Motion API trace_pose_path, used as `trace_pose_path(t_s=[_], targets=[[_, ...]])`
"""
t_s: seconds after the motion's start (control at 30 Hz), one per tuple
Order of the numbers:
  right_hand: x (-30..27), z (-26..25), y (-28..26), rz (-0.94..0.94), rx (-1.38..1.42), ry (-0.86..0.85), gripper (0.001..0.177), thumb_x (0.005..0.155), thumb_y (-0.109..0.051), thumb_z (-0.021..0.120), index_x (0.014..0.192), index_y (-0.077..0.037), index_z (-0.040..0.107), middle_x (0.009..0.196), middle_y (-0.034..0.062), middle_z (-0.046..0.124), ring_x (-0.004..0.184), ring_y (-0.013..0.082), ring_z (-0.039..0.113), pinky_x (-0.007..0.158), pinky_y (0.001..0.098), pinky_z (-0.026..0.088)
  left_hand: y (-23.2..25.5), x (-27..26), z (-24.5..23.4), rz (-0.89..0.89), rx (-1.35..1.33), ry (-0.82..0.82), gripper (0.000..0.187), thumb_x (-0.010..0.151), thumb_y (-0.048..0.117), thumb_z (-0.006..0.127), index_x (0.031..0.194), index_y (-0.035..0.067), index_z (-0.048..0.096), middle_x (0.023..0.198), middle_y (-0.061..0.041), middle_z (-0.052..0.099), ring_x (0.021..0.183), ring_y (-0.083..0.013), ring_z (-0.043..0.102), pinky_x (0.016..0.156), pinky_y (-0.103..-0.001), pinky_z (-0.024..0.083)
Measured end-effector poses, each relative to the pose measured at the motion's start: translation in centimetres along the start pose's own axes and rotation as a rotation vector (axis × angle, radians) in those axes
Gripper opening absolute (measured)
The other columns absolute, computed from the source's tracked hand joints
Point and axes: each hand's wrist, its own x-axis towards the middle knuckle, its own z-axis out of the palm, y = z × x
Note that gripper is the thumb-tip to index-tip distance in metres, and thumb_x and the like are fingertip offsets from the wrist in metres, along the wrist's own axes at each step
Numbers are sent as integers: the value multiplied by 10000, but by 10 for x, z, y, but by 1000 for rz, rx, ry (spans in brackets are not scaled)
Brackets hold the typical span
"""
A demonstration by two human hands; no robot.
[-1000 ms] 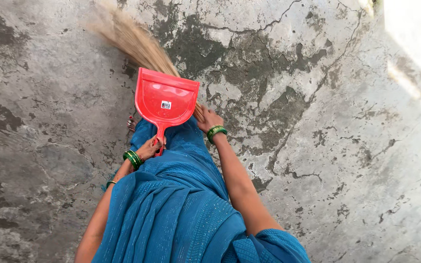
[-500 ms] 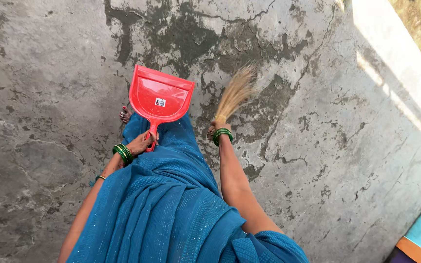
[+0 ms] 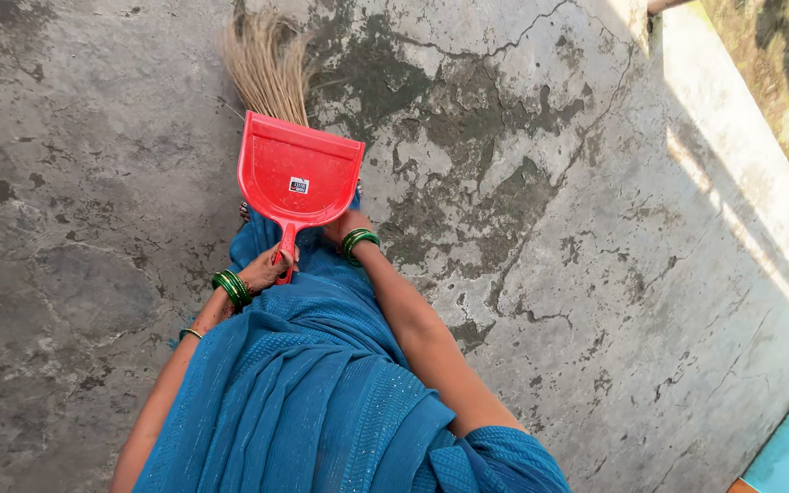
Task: The person sweeps dust and debris from a concrete floor into a red dustpan using a short handheld broom.
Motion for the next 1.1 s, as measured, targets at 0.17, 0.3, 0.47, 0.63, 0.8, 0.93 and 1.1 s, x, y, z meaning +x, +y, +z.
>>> trace_pose_path(t_s=[0.17,0.3,0.47,0.63,0.8,0.93,1.1], targets=[[-45,-32,65,-59,-81,271,903,723,-425,782,1516,-197,416,1223,208,665,1026,411,692,890,516,559,6,13,1,47,8,-13,603,878,697,542,1064,124,568,939,-1,552,868,-106,545,769,-279,475],[-64,-50,76,102,54,403,943,645,-444,837,1453,-121,473,1207,226,669,1060,413,670,900,519,534,16,20,0,-14,113,12,676,882,763,491,1076,121,578,898,-23,530,820,-130,469,744,-290,437],[-25,-72,51,347,166,238,662,685,-469,820,1160,-20,713,1103,235,740,1056,381,717,956,457,566,5,4,-6,31,95,80,756,813,829,474,1074,127,577,912,-15,558,852,-110,502,774,-276,460],[4,-52,-1,131,-15,92,640,704,-480,822,1132,-20,701,1093,255,725,1030,396,704,910,472,569,-6,-9,-13,56,-20,158,750,815,827,470,1060,125,572,915,-17,558,832,-123,505,737,-290,459],[16,-19,-63,-163,-140,15,546,760,-454,760,1174,-101,713,1119,218,733,1015,394,705,870,501,573,-2,-14,-20,69,0,196,726,833,819,471,1055,134,565,921,-12,544,830,-117,499,746,-281,466],[17,-18,-71,-240,-124,68,545,745,-454,784,1174,-128,702,1157,201,720,1043,387,700,897,494,569,11,-7,-27,92,15,165,706,820,798,530,1062,135,560,921,0,538,832,-110,492,749,-278,458],[5,-50,-19,-163,-122,274,758,742,-377,761,1426,-150,526,1221,214,662,1059,400,686,892,515,557,36,15,-28,41,80,91,713,809,805,519,1046,134,568,876,5,525,800,-117,479,720,-292,454]])
